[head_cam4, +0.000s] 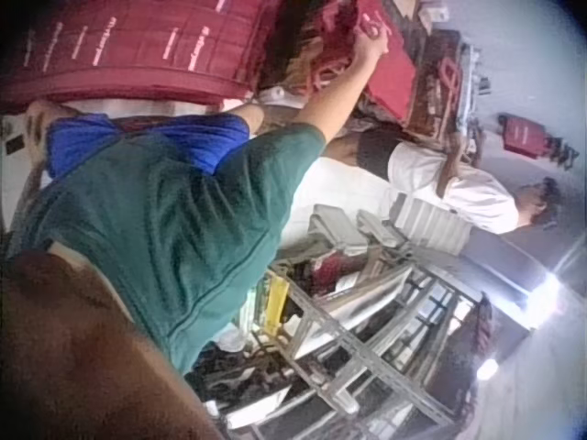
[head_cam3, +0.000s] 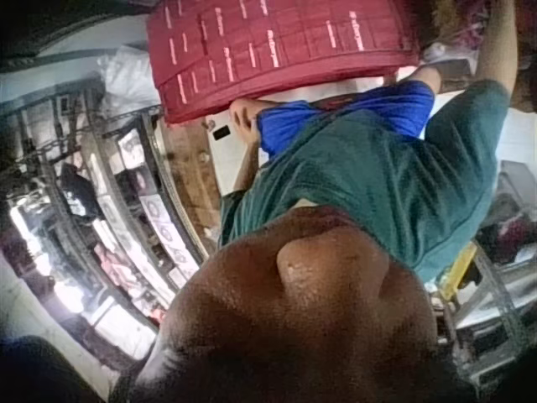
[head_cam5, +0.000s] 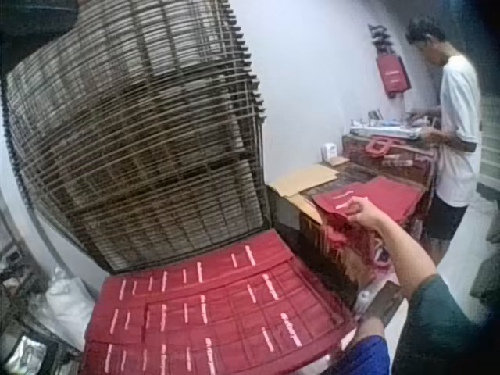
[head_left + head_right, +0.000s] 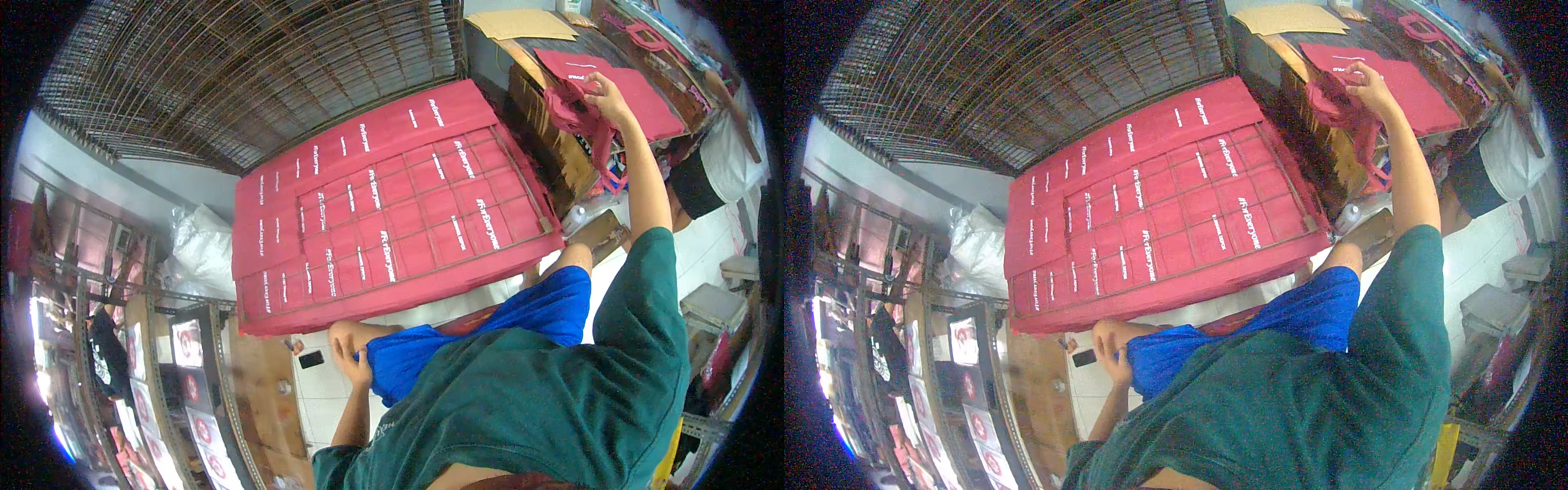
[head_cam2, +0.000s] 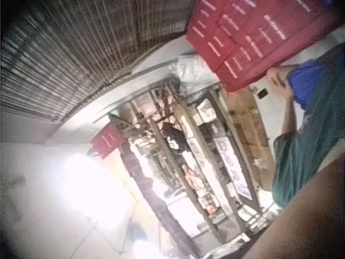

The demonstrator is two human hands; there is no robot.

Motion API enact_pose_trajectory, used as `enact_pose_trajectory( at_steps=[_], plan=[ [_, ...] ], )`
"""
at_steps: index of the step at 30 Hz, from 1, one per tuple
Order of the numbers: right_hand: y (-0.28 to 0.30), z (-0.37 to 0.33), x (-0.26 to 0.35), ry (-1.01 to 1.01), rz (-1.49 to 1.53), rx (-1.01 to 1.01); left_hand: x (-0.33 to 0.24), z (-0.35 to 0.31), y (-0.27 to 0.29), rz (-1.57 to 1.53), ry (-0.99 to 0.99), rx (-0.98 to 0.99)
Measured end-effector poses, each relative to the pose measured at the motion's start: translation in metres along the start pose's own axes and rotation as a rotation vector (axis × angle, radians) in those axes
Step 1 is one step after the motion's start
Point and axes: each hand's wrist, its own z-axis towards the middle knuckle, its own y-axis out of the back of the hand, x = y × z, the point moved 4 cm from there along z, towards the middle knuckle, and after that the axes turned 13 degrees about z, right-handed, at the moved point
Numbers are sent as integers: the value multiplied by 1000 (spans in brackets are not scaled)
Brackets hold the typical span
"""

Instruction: The person sits on the floor and repeatedly picks up maroon tote bags from a nearby pile, folds them, and places them onto a growing stack. The person aligns each bag before adding it to the stack.

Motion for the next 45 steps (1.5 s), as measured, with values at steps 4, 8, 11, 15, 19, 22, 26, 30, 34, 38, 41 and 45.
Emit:
enact_pose_trajectory(
  at_steps=[4, 8, 11, 15, 19, 22, 26, 30, 34, 38, 41, 45],
  plan=[
    [7, 5, -2, 254, -371, 36, -3, 4, -4, -18, -15, -10],
    [-8, -8, 32, -43, -401, -14, 1, 1, 4, 10, -8, -10],
    [16, 8, 39, 62, -497, 4, -10, 10, 4, -59, 7, -15],
    [5, -2, 102, 398, -870, -120, -121, 54, 39, 69, -219, -46],
    [-33, -37, 185, 535, -1289, -32, -227, 91, 26, -662, -183, 437],
    [-69, -102, 233, 878, -1198, -23, -289, 98, 21, -1165, 23, 841],
    [-55, -185, 264, 826, -1262, 140, -350, 112, 21, -1449, 430, 1391],
    [-74, -221, 274, 746, -978, 334, -341, 132, 30, -1596, 337, 1395],
    [-83, -211, 272, 612, -961, 305, -330, 142, 7, -1451, 496, 1076],
    [-94, -173, 217, 462, -795, 222, -322, 186, 12, -1554, 486, 863],
    [-108, -156, 185, 456, -432, 103, -333, 246, 49, -1563, 268, 695],
    [-117, -141, 125, 387, 319, -327, -340, 291, 139, -1509, -153, 360]
  ],
)
